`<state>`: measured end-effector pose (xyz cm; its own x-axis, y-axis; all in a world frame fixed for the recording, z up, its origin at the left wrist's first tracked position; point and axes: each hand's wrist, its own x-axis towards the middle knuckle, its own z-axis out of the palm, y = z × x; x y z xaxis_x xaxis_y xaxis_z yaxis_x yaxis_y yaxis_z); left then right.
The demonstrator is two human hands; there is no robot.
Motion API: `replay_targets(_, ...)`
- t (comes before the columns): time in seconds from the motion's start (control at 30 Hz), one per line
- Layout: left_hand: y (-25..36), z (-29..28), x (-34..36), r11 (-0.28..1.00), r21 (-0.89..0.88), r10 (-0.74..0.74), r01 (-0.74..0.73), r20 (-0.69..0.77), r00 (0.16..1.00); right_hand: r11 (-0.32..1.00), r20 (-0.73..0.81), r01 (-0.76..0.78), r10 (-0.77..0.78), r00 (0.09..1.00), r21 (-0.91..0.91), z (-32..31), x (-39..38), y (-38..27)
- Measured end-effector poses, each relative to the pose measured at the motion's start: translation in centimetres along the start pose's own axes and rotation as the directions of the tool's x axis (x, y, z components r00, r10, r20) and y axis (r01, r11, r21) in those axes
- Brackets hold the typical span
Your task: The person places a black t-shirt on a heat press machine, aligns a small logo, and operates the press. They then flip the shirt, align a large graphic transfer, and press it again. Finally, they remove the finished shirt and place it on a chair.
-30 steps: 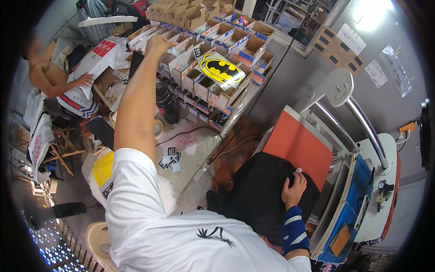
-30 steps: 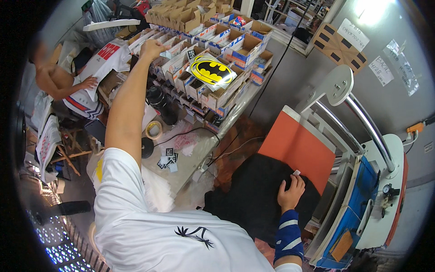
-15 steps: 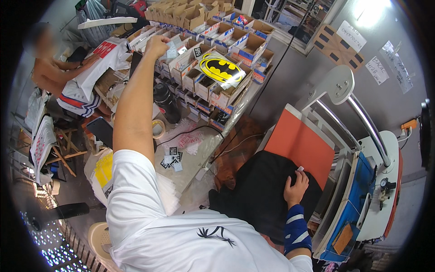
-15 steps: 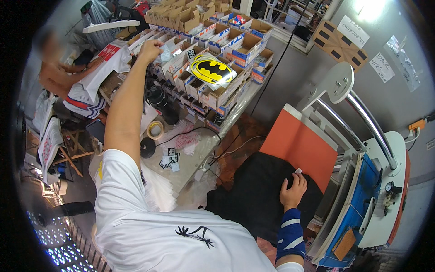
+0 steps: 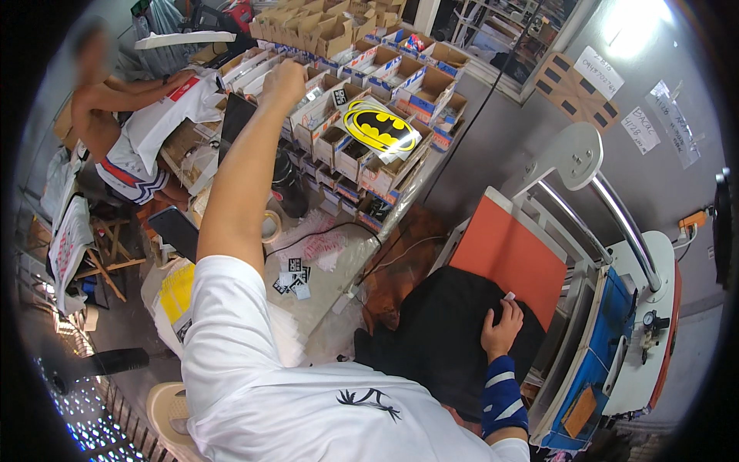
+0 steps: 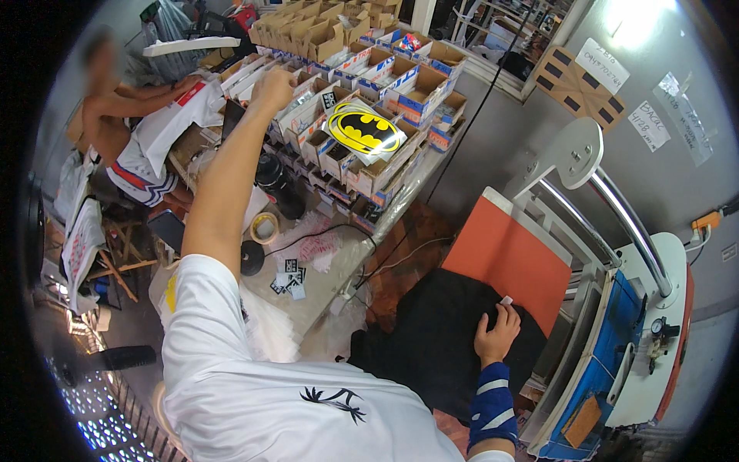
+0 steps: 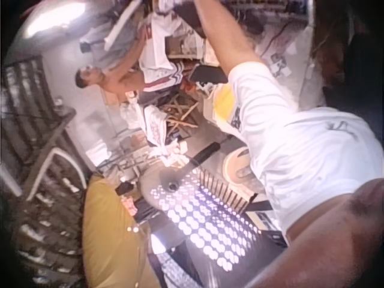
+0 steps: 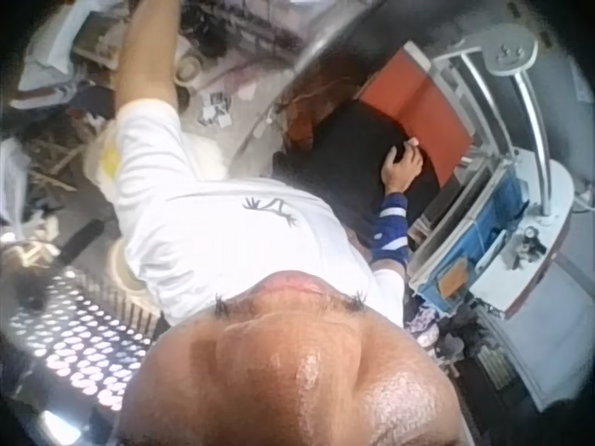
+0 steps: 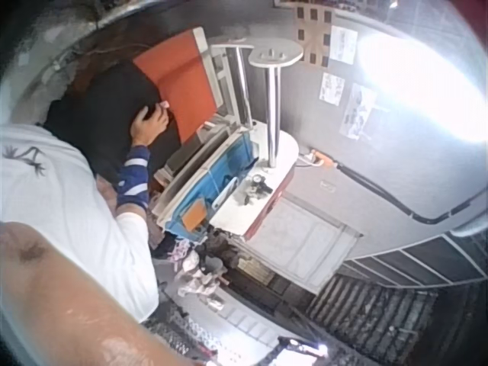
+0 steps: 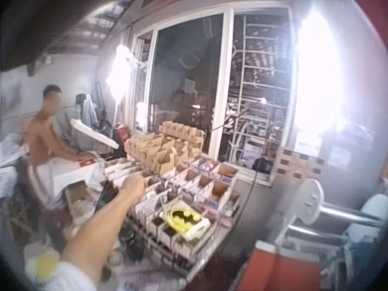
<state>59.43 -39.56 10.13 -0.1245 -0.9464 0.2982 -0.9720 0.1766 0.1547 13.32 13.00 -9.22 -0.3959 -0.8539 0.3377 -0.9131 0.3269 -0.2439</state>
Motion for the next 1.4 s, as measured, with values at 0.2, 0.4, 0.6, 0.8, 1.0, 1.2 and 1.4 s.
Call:
replay_targets(0.2, -1.7, 3.7, 1.6, 0.969, 0.092, 0.226, -0.229, 0.042, 0.973, 1.0, 0.005, 0.025, -0.025, 1.0, 0.005, 0.2, 0.5, -0.1)
replay_targets(0.4, -1.4, 4.2, 3.9, 0.851, 0.337, 0.371, -0.403, 0.158, 0.915, 1.0, 0.007, 0.027, -0.027, 1.0, 0.007, -0.3, 0.7, -0.6)
replay_targets(0.6, -0.5, 4.4, 4.9, 0.783, 0.331, 0.509, -0.527, 0.144, 0.848, 1.0, 0.013, -0.004, 0.004, 1.0, 0.0, 0.0, 0.1, 0.1)
replay_targets(0.8, -1.9, 3.7, 6.2, 0.954, 0.051, 0.295, -0.296, 0.03, 0.955, 1.0, 0.004, 0.004, -0.004, 1.0, 0.003, 0.1, 0.3, 0.0)
replay_targets(1.0, -3.2, 0.2, 6.5, 0.984, -0.014, 0.177, -0.18, 0.279, 0.944, 1.0, 0.005, 0.011, -0.011, 1.0, 0.014, 0.0, 0.5, -0.3)
replay_targets(1.2, -1.1, 0.3, 4.2, 0.921, 0.117, 0.348, -0.371, 0.181, 0.92, 1.0, 0.01, -0.002, 0.002, 1.0, -0.002, 0.0, 0.3, -0.2)
replay_targets(1.4, -0.9, 5.8, 5.0, 0.881, 0.318, 0.292, -0.351, 0.219, 0.931, 1.0, 0.023, 0.023, -0.023, 0.999, 0.003, 0.2, 0.7, -0.1)
